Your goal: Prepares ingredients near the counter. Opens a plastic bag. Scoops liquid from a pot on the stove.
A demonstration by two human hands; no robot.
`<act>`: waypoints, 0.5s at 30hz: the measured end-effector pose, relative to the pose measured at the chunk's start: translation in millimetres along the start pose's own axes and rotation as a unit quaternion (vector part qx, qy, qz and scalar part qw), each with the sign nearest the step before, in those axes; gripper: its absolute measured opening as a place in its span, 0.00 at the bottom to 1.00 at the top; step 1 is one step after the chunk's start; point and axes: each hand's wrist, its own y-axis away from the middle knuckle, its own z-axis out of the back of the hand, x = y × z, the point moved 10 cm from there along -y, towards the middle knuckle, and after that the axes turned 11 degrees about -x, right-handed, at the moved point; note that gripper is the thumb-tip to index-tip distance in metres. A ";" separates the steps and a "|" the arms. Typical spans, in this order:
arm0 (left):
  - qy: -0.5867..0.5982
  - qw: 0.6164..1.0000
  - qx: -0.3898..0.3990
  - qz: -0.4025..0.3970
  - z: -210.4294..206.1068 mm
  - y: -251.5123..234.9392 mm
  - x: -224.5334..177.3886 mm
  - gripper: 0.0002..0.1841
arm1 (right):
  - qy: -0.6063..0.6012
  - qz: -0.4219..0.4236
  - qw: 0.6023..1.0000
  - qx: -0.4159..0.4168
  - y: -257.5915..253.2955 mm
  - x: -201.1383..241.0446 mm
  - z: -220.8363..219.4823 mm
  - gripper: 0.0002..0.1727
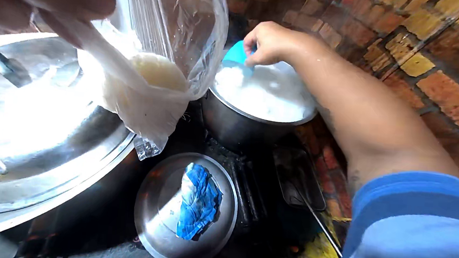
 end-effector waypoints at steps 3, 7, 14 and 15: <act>-0.004 0.997 0.022 0.070 -12.8 -18.3 -1.7 0.11 | 0.010 -0.084 0.996 -0.031 -19.9 -40.1 -12.7 0.13; 0.175 0.984 -0.022 0.031 -3.5 -1.7 11.6 0.12 | -0.067 -0.030 0.997 0.008 -15.8 -13.1 -28.2 0.07; 0.109 0.993 0.030 0.030 -5.7 7.2 6.2 0.07 | -0.278 -0.030 0.957 0.080 45.3 3.5 -25.3 0.09; 0.149 0.988 0.039 0.007 -5.9 7.9 8.0 0.06 | -0.311 -0.028 0.945 0.093 55.1 6.0 -27.5 0.10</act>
